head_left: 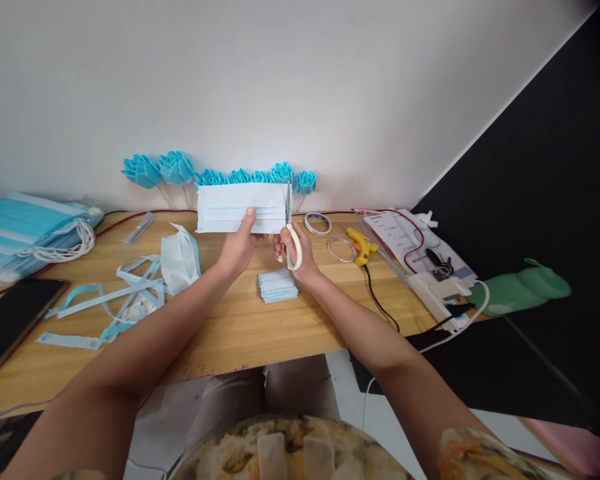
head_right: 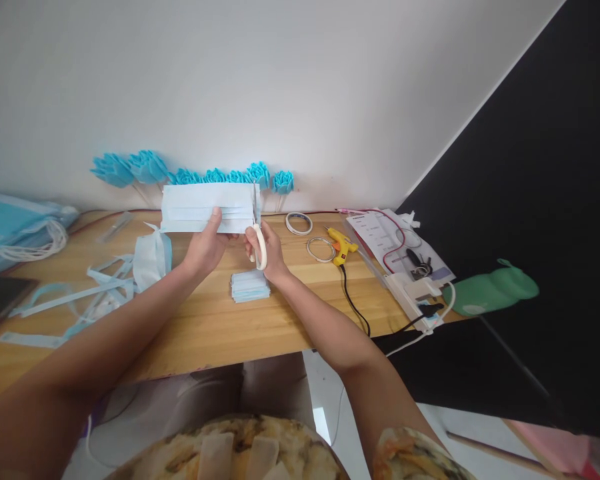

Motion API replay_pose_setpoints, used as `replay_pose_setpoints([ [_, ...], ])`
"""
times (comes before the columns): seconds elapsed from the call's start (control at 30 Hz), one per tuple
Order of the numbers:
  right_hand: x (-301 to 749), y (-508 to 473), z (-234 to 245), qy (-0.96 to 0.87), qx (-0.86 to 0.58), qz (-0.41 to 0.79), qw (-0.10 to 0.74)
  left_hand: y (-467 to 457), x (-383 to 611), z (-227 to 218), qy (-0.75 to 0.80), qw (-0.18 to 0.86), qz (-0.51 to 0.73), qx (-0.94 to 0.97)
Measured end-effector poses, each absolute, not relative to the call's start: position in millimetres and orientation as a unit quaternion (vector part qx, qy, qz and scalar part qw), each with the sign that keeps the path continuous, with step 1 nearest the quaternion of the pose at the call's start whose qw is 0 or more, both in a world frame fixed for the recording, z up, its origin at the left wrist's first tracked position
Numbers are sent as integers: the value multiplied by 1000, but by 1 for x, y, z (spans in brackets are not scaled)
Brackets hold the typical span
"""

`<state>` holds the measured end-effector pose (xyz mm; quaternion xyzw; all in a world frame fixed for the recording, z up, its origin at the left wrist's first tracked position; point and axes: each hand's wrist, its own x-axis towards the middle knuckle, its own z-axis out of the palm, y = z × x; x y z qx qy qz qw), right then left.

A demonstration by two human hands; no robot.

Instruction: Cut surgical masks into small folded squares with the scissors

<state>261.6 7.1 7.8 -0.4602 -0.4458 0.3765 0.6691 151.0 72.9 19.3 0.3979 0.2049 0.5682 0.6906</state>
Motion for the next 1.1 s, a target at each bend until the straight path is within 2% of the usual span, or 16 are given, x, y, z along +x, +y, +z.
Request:
replay_pose_setpoints([
  [1.1,261,8,7,-436,-469,375,671,73,152,19,208,700,569,378],
])
